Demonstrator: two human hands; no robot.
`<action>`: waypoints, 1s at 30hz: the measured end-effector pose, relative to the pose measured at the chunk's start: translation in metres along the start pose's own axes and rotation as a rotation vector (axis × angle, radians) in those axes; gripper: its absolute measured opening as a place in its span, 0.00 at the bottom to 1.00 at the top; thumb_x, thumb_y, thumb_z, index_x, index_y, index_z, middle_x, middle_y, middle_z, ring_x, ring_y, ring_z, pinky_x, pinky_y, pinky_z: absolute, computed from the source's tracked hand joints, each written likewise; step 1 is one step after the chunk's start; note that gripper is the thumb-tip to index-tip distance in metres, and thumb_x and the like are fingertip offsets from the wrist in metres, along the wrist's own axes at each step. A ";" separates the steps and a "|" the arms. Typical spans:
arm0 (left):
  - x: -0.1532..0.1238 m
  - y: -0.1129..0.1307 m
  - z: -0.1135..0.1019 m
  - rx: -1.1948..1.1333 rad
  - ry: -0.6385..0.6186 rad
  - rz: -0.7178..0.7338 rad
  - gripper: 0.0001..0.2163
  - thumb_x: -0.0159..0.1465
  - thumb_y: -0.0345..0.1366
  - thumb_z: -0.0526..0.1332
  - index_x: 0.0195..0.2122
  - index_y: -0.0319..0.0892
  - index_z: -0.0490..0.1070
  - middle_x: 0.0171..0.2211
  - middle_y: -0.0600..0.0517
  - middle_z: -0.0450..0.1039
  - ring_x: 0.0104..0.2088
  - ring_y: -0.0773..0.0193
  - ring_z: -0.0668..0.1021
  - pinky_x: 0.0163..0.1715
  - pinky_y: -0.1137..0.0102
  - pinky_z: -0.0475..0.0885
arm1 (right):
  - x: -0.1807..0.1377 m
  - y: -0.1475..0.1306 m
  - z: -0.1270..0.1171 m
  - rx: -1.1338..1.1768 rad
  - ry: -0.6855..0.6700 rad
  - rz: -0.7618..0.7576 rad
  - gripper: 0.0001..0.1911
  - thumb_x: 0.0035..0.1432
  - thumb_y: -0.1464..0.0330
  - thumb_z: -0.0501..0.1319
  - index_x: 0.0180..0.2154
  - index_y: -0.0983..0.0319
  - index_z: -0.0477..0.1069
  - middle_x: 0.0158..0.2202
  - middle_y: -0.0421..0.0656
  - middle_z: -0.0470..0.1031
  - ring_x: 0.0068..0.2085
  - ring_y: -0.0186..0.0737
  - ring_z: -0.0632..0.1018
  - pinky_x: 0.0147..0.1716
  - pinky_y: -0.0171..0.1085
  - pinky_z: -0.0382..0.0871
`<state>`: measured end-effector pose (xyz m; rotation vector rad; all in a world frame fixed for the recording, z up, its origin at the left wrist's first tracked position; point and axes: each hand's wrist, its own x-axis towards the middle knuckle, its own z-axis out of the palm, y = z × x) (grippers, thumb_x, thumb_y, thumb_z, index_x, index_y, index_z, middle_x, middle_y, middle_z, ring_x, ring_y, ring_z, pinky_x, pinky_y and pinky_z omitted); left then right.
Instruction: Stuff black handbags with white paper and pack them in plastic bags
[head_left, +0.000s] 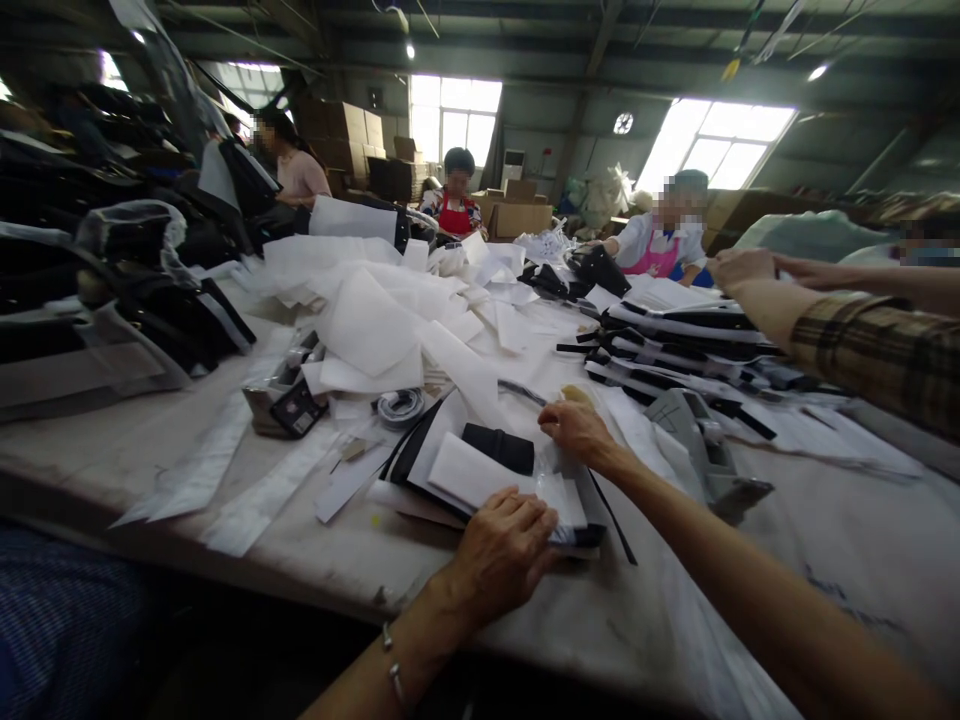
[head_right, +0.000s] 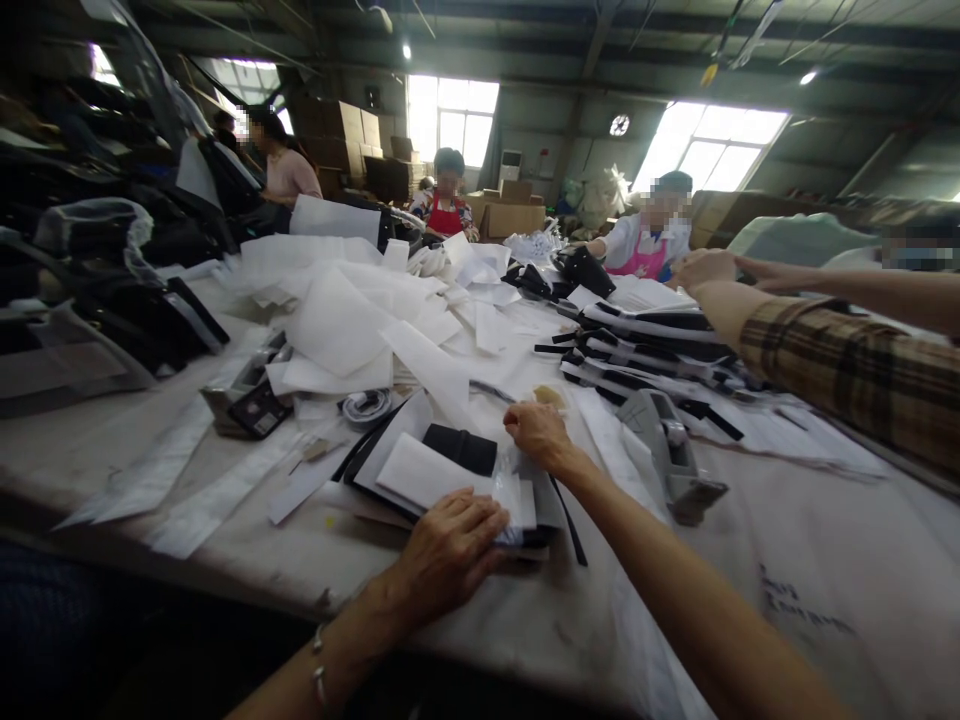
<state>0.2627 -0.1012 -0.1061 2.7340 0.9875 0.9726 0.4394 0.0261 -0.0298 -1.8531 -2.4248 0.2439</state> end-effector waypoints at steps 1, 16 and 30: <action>0.000 0.000 0.000 -0.006 -0.005 -0.001 0.16 0.66 0.38 0.62 0.53 0.41 0.67 0.47 0.47 0.76 0.49 0.55 0.77 0.57 0.57 0.69 | -0.008 -0.003 -0.003 0.043 0.036 -0.010 0.13 0.61 0.69 0.57 0.42 0.60 0.80 0.45 0.46 0.82 0.47 0.44 0.79 0.50 0.39 0.67; -0.004 -0.016 -0.040 0.163 0.041 -0.096 0.11 0.68 0.38 0.59 0.48 0.40 0.73 0.47 0.45 0.77 0.52 0.54 0.76 0.63 0.51 0.62 | -0.093 -0.020 0.071 0.341 0.115 -0.379 0.25 0.71 0.56 0.48 0.61 0.59 0.68 0.62 0.50 0.69 0.64 0.52 0.68 0.63 0.57 0.63; -0.030 0.002 -0.074 0.116 0.132 -0.292 0.11 0.69 0.37 0.58 0.50 0.43 0.74 0.49 0.48 0.78 0.49 0.55 0.78 0.49 0.60 0.76 | -0.110 -0.032 0.045 0.251 0.060 -0.503 0.35 0.63 0.53 0.60 0.67 0.60 0.58 0.66 0.53 0.62 0.67 0.55 0.63 0.66 0.59 0.55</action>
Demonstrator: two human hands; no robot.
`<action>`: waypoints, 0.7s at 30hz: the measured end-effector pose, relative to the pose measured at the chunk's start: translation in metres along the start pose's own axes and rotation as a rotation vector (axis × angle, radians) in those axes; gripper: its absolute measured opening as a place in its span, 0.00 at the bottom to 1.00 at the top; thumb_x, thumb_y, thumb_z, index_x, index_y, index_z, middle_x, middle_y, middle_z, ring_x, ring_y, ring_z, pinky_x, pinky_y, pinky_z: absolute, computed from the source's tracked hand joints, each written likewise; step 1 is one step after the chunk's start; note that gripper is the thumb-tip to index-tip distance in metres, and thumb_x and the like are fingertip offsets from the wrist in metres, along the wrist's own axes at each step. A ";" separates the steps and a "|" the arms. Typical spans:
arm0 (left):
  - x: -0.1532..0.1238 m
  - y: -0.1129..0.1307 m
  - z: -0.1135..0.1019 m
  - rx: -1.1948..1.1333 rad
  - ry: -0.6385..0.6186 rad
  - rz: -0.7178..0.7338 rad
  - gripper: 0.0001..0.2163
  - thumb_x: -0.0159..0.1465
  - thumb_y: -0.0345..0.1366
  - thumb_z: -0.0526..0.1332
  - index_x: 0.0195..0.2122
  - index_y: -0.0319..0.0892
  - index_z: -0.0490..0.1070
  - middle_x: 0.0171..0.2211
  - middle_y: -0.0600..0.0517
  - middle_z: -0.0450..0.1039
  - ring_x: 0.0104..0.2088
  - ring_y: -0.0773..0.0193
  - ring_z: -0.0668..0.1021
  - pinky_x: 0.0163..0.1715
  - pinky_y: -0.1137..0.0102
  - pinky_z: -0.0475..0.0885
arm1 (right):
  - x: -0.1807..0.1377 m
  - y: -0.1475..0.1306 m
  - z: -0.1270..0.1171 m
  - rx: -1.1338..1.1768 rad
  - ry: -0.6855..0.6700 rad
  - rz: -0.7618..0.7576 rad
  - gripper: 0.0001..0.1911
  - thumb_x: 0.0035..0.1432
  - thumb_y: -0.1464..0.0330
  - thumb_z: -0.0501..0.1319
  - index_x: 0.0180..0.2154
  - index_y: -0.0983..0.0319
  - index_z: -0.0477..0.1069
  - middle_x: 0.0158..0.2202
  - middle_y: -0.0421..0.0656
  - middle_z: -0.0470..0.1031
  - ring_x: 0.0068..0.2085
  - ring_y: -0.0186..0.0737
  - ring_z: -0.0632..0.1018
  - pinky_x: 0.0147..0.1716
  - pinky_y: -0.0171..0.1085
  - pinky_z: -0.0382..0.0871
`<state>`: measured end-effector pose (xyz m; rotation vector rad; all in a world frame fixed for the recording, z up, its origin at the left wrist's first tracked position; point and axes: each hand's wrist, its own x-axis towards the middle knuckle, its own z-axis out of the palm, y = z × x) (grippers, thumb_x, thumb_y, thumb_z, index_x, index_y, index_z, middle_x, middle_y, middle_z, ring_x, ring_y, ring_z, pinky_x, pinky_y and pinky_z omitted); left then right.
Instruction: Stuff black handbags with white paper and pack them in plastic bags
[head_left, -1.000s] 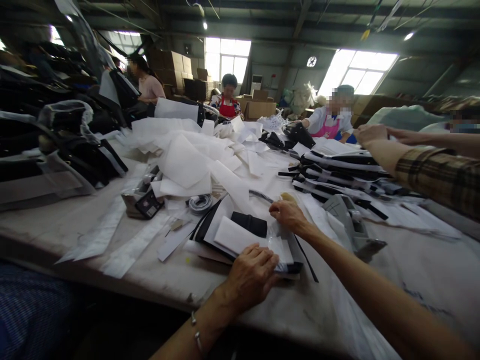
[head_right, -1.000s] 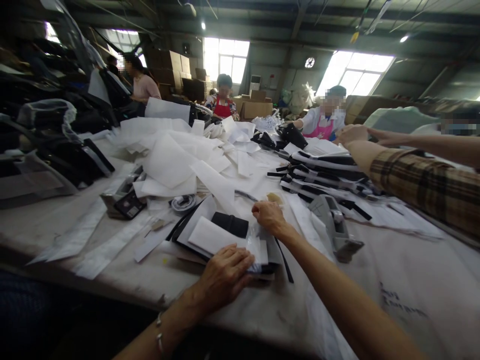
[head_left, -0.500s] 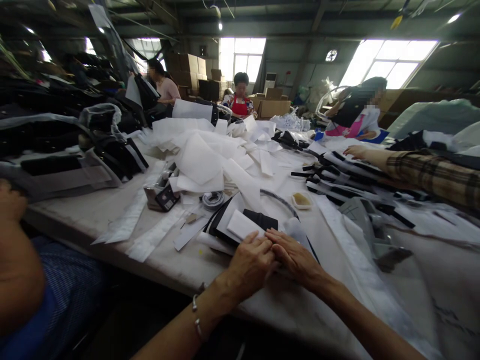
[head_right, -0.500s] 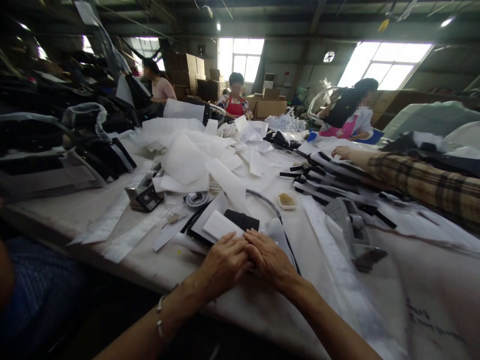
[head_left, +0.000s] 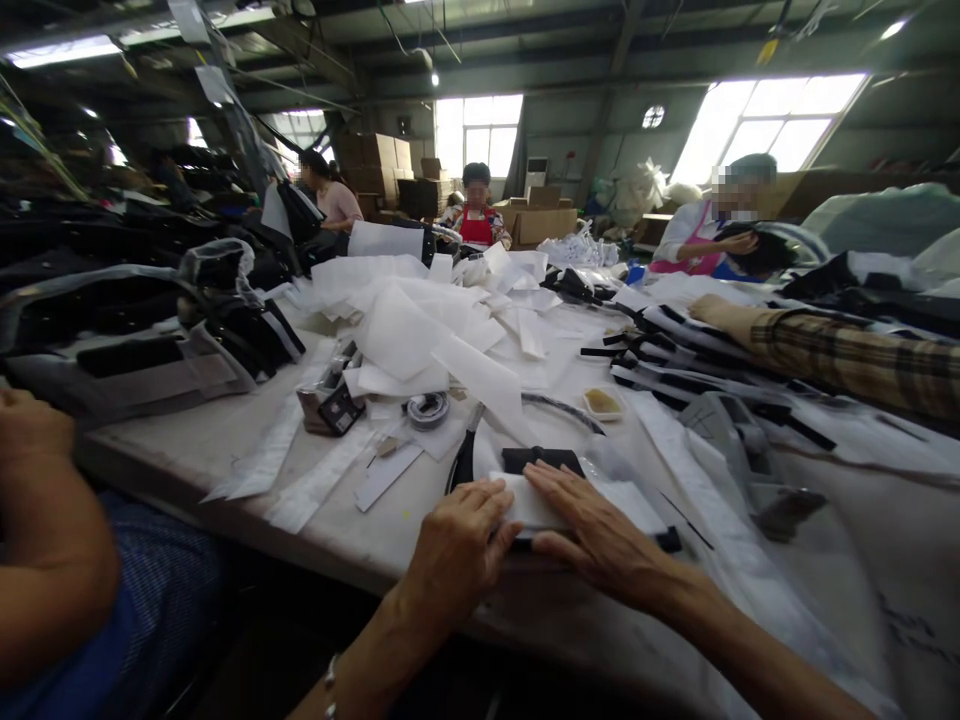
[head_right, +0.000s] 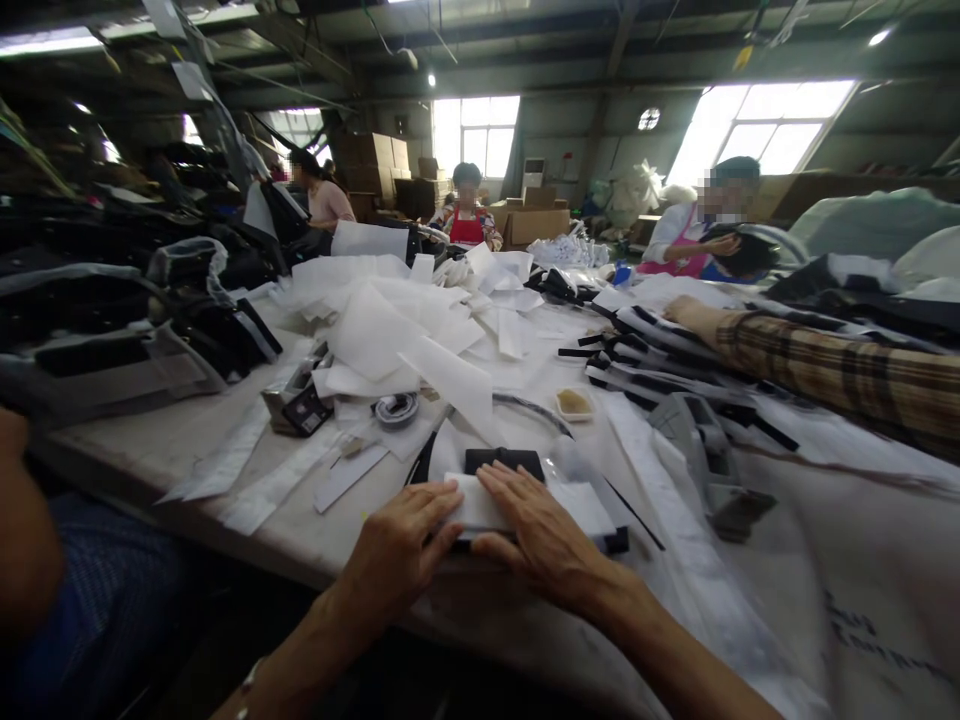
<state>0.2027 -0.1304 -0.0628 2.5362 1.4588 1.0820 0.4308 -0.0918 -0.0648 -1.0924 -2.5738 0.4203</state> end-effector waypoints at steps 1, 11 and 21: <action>0.003 0.004 -0.003 -0.009 -0.042 -0.004 0.10 0.70 0.36 0.57 0.49 0.43 0.74 0.46 0.49 0.79 0.45 0.57 0.79 0.46 0.62 0.77 | 0.000 -0.005 0.003 0.001 -0.043 -0.028 0.40 0.61 0.52 0.62 0.68 0.61 0.56 0.67 0.54 0.59 0.67 0.56 0.61 0.66 0.59 0.54; 0.078 -0.057 0.015 0.162 -0.446 0.099 0.10 0.70 0.34 0.55 0.40 0.42 0.77 0.39 0.50 0.81 0.40 0.59 0.80 0.41 0.68 0.71 | -0.002 -0.013 0.020 -0.074 -0.062 -0.030 0.53 0.51 0.53 0.70 0.70 0.59 0.47 0.70 0.54 0.53 0.69 0.56 0.57 0.67 0.59 0.50; 0.077 -0.075 0.047 0.096 -0.393 -0.012 0.18 0.73 0.38 0.51 0.31 0.39 0.77 0.34 0.47 0.81 0.37 0.58 0.80 0.44 0.65 0.70 | -0.001 -0.013 0.025 -0.111 -0.024 -0.056 0.54 0.48 0.55 0.73 0.69 0.57 0.49 0.69 0.55 0.56 0.68 0.56 0.59 0.65 0.59 0.54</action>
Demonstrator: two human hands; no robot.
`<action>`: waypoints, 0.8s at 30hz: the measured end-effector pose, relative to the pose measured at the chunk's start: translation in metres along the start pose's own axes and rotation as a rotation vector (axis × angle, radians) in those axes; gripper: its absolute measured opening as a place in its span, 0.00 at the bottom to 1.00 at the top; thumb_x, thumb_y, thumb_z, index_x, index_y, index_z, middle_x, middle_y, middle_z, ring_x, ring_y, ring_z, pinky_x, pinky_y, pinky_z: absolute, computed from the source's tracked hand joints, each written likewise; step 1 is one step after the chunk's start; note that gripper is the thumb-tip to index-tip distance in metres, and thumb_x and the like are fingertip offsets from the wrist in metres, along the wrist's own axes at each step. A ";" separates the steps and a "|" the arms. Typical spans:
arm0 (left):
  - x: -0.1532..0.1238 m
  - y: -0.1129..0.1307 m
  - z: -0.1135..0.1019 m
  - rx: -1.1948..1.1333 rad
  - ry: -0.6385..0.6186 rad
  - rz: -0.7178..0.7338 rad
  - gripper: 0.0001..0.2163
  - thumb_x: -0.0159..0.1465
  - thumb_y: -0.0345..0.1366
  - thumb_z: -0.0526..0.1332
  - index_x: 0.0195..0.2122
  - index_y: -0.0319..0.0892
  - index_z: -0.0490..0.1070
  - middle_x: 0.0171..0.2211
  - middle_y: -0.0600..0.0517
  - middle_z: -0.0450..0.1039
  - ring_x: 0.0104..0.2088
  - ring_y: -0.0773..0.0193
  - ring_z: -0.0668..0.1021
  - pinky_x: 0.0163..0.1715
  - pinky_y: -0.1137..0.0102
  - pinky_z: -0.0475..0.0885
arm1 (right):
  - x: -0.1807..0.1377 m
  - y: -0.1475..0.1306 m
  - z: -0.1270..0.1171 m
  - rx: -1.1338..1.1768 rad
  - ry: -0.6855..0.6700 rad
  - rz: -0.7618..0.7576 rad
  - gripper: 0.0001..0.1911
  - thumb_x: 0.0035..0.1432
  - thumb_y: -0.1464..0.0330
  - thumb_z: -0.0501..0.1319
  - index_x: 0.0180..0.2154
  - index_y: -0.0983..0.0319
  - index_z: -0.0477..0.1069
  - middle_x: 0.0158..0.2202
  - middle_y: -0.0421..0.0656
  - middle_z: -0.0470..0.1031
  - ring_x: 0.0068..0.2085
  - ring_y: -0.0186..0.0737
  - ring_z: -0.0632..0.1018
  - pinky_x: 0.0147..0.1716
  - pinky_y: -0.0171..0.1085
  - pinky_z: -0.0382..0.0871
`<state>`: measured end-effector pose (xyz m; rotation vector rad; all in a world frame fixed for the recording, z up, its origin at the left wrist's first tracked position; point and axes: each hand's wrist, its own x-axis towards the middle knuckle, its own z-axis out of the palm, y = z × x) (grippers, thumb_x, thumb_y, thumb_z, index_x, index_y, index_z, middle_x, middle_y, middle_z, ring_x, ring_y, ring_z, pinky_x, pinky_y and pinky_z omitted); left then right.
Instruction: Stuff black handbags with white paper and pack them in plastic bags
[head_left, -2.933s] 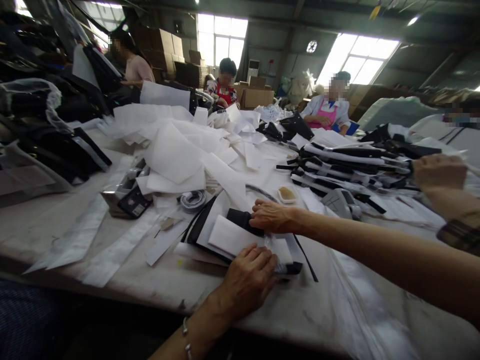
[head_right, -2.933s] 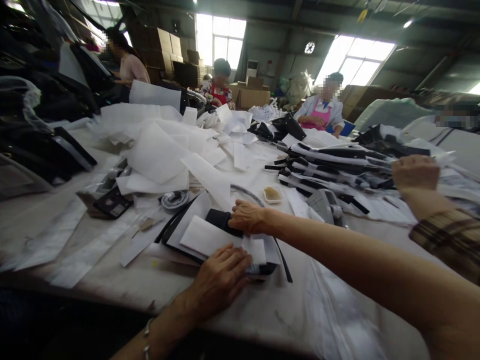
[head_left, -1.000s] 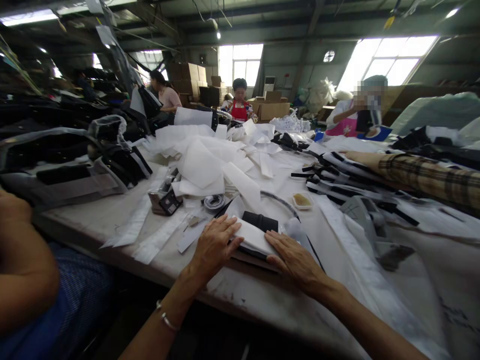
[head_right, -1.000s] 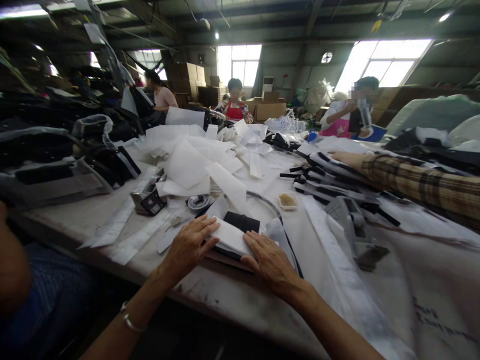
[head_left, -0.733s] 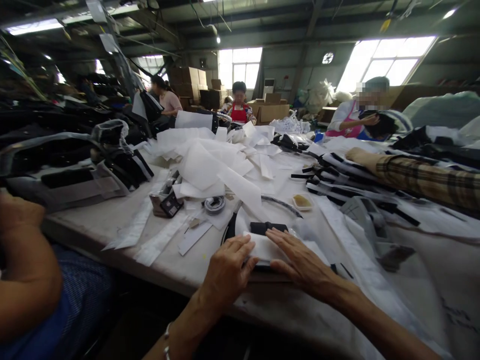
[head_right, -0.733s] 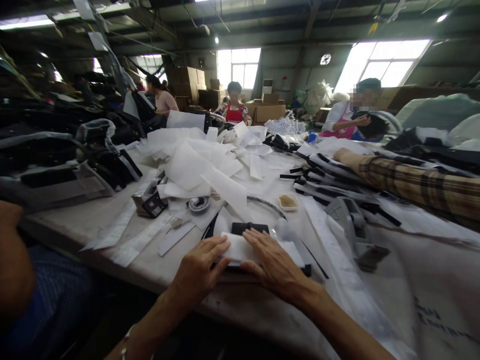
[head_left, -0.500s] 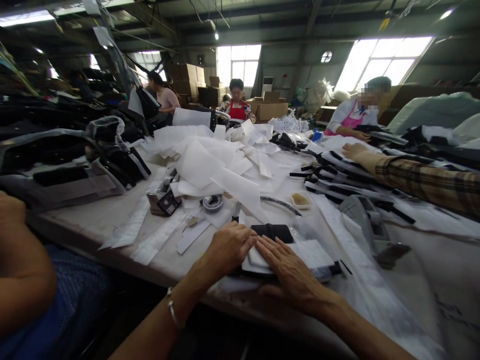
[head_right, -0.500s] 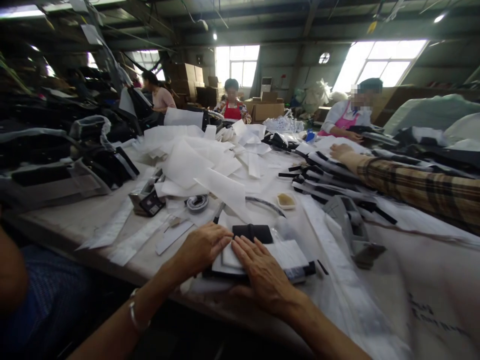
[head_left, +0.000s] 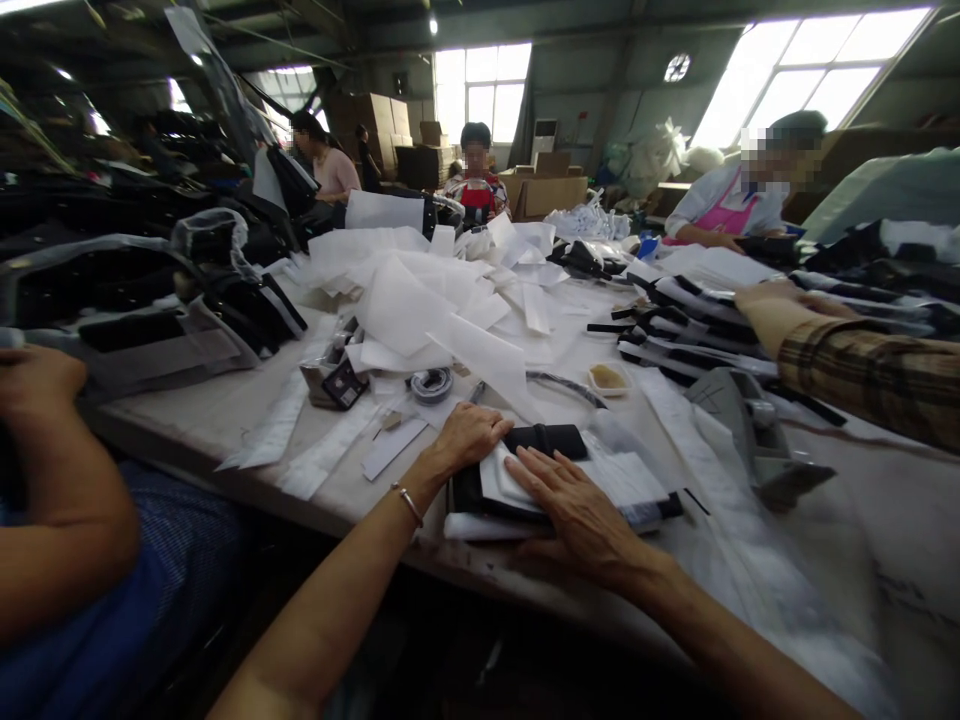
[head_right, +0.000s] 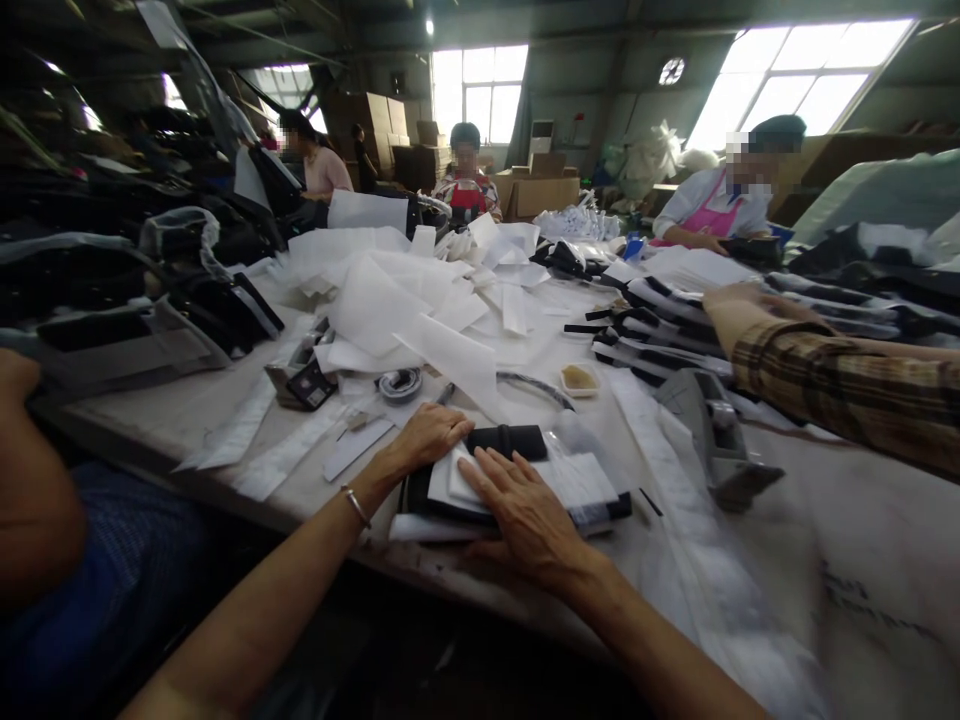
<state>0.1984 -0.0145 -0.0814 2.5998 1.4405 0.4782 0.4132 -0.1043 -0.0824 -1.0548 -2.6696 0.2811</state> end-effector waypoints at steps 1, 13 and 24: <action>-0.001 0.000 -0.002 -0.018 0.014 -0.010 0.17 0.73 0.38 0.52 0.33 0.39 0.77 0.35 0.47 0.81 0.38 0.58 0.81 0.45 0.65 0.70 | 0.000 0.000 0.000 -0.001 0.006 0.001 0.53 0.49 0.56 0.73 0.69 0.57 0.49 0.69 0.54 0.56 0.68 0.55 0.60 0.65 0.59 0.54; -0.117 0.030 -0.043 -0.160 0.060 0.255 0.31 0.62 0.34 0.68 0.64 0.44 0.60 0.63 0.45 0.65 0.65 0.55 0.65 0.63 0.57 0.63 | 0.007 -0.019 0.000 -0.057 0.031 0.071 0.43 0.53 0.69 0.66 0.68 0.64 0.53 0.68 0.55 0.58 0.68 0.55 0.60 0.66 0.58 0.53; -0.116 0.027 0.005 -0.005 0.329 0.184 0.12 0.65 0.30 0.63 0.50 0.46 0.72 0.45 0.51 0.79 0.44 0.60 0.80 0.44 0.63 0.74 | 0.009 -0.016 0.015 -0.131 0.084 0.006 0.31 0.58 0.72 0.60 0.63 0.69 0.62 0.65 0.54 0.64 0.65 0.53 0.65 0.66 0.53 0.55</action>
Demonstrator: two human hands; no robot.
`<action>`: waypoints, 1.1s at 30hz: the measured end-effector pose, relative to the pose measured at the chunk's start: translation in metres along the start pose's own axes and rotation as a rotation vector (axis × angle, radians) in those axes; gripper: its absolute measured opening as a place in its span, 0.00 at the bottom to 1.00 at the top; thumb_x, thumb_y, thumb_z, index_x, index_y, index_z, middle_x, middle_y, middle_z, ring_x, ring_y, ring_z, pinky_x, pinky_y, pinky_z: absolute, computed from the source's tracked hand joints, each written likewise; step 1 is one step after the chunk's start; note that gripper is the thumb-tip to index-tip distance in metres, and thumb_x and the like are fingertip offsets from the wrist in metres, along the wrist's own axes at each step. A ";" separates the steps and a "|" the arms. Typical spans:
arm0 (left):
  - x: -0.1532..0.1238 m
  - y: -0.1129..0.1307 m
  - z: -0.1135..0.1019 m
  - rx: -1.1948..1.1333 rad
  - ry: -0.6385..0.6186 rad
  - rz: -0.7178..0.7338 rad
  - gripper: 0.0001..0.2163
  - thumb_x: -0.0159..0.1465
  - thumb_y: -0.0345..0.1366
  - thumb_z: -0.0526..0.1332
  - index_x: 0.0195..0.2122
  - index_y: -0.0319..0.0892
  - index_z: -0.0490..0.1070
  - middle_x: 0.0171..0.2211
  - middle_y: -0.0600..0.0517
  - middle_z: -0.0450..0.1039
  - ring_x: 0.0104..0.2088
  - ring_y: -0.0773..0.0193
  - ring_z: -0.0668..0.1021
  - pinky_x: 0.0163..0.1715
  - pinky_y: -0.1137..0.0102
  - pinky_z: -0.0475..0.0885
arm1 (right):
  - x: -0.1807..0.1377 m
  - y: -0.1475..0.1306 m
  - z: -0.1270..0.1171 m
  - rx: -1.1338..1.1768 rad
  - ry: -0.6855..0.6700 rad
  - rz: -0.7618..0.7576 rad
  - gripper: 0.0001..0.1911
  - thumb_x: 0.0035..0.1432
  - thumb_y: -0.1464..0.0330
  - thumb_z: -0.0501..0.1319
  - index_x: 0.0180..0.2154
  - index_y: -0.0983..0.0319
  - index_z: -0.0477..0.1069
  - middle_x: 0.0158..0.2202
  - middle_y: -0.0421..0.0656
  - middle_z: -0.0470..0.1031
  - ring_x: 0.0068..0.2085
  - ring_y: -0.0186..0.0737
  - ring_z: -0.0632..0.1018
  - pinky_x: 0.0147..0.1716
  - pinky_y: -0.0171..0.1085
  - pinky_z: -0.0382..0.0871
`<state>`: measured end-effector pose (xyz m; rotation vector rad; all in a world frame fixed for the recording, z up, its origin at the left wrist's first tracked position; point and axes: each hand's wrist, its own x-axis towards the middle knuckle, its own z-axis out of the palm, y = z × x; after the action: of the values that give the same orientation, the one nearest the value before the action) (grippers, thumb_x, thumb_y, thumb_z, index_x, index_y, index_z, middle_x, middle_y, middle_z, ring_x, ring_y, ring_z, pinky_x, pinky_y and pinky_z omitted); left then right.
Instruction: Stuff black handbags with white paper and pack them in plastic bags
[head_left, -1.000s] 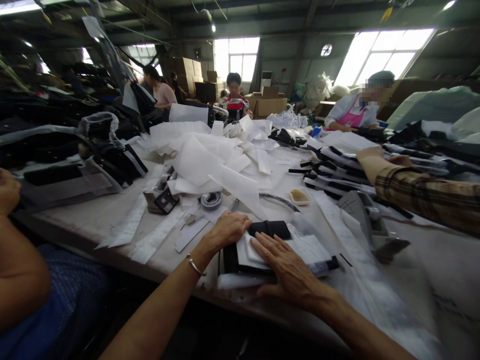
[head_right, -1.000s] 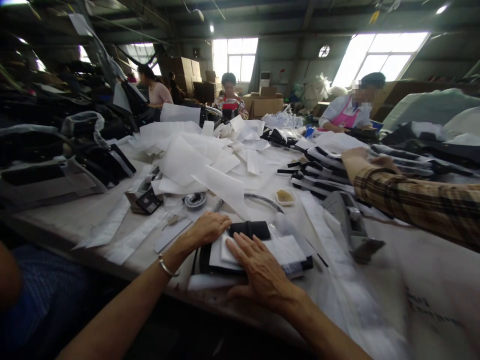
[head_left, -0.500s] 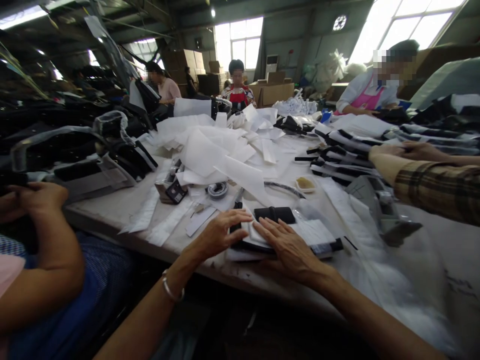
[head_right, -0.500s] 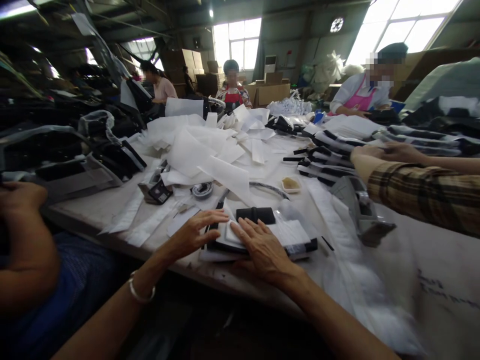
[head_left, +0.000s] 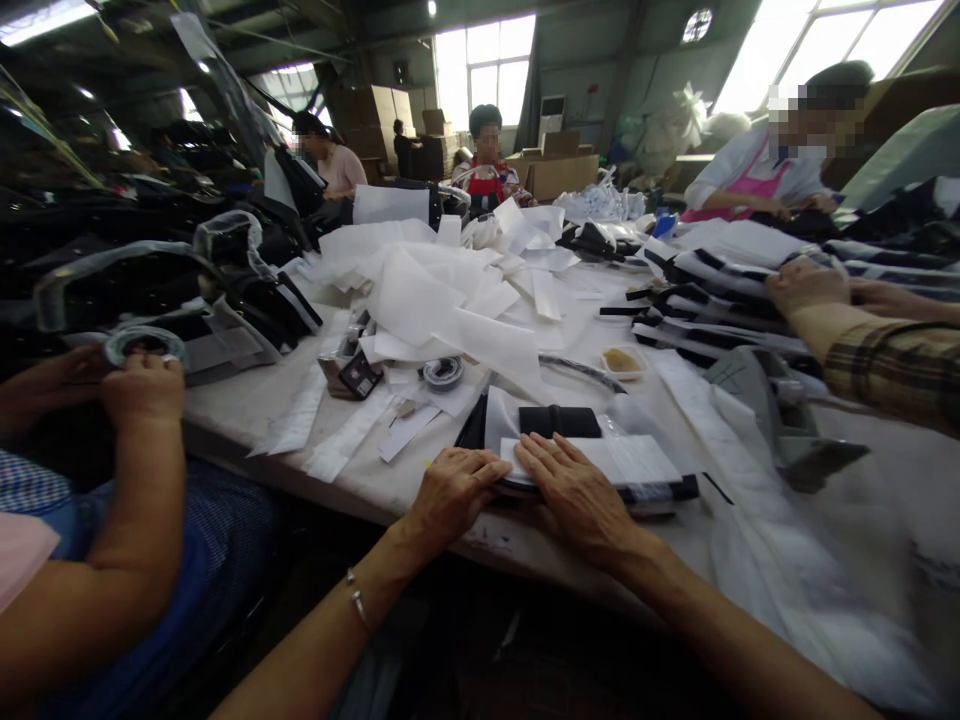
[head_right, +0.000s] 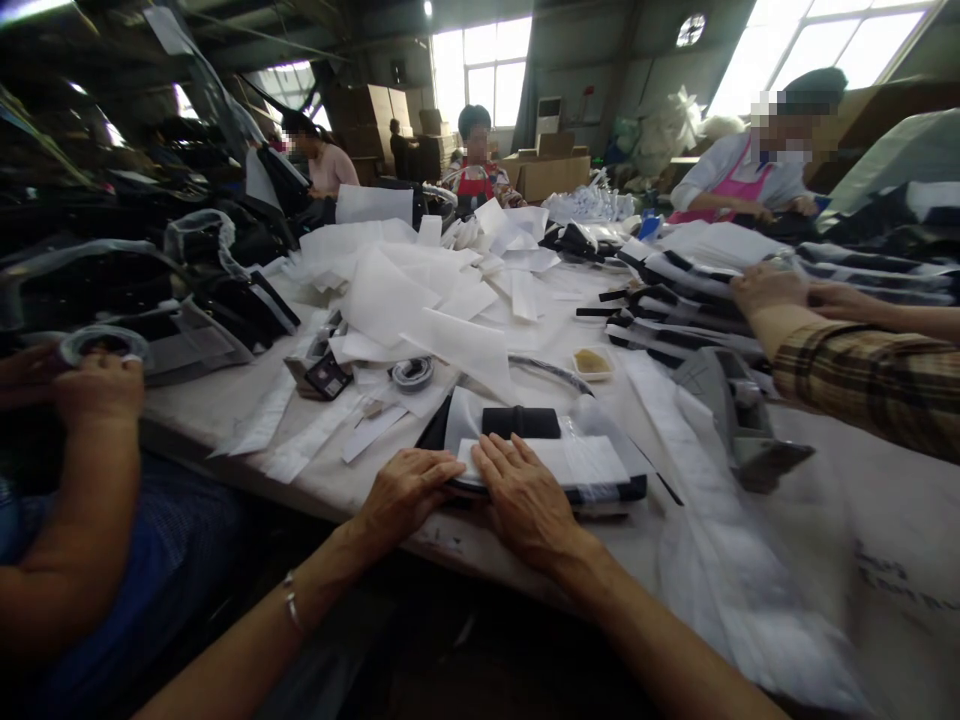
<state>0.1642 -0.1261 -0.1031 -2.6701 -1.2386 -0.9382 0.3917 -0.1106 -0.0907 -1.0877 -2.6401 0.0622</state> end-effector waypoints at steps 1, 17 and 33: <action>-0.002 0.001 0.003 0.012 0.018 -0.006 0.12 0.66 0.29 0.62 0.50 0.45 0.72 0.45 0.50 0.79 0.44 0.60 0.80 0.44 0.64 0.74 | 0.000 0.000 0.000 -0.003 -0.001 0.000 0.31 0.58 0.72 0.60 0.63 0.69 0.63 0.65 0.54 0.65 0.65 0.53 0.65 0.66 0.53 0.55; -0.008 0.031 -0.004 0.513 -0.104 0.239 0.19 0.70 0.26 0.47 0.61 0.31 0.64 0.58 0.39 0.70 0.57 0.49 0.74 0.56 0.56 0.70 | -0.004 -0.013 0.009 -0.100 0.132 0.019 0.29 0.57 0.80 0.52 0.60 0.68 0.66 0.62 0.52 0.69 0.63 0.47 0.69 0.65 0.50 0.58; 0.018 0.015 -0.013 0.309 -0.048 0.246 0.19 0.66 0.23 0.50 0.58 0.31 0.64 0.51 0.40 0.75 0.49 0.55 0.78 0.48 0.63 0.75 | -0.001 -0.015 -0.004 -0.192 0.190 0.039 0.28 0.59 0.72 0.62 0.60 0.69 0.62 0.59 0.55 0.71 0.60 0.57 0.70 0.61 0.55 0.60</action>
<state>0.1768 -0.1276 -0.0793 -2.5329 -0.9428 -0.5987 0.3829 -0.1221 -0.0850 -1.1436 -2.4937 -0.2786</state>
